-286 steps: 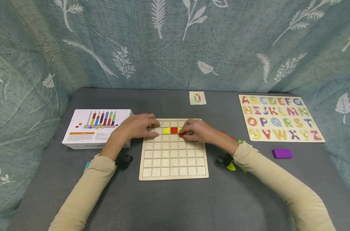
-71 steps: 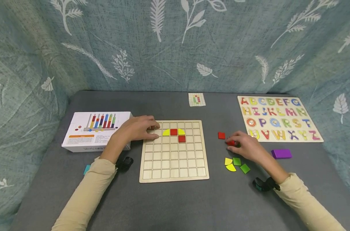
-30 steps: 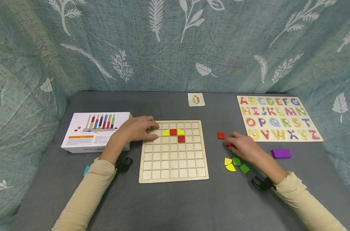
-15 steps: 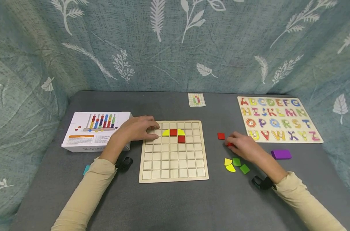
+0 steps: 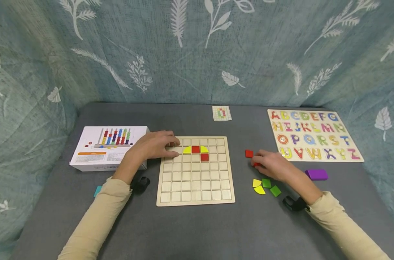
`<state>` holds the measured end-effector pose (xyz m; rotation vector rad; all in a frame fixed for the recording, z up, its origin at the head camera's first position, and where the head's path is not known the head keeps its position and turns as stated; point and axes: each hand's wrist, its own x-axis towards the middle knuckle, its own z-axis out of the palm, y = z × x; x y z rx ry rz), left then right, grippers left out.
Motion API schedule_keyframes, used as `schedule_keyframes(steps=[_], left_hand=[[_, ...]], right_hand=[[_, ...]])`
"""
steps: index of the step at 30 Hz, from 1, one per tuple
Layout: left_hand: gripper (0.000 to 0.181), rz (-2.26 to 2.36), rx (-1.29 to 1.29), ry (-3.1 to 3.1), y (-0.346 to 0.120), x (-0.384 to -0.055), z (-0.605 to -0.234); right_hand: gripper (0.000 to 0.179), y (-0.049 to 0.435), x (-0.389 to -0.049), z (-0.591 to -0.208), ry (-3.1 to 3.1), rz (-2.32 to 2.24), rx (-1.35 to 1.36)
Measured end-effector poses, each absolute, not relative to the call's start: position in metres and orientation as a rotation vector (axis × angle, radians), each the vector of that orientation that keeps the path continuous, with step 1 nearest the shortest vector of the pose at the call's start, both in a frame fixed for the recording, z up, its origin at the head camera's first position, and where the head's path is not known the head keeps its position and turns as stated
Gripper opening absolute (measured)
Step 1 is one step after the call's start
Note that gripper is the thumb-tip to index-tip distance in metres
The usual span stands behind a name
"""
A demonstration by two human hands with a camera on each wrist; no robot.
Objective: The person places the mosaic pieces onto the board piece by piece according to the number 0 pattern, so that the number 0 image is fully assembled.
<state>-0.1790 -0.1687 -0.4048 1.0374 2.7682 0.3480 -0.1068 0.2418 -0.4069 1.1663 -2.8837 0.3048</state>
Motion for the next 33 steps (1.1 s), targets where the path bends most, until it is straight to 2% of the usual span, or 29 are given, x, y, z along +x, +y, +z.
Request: schedule_keyframes(steps=[33], left_hand=[[0.033,0.342,1.05,2.764,-0.1672,-0.1768,-0.4057]], right_hand=[[0.018,0.2508,-0.1029,-0.4065,-2.902,0.384,1.17]])
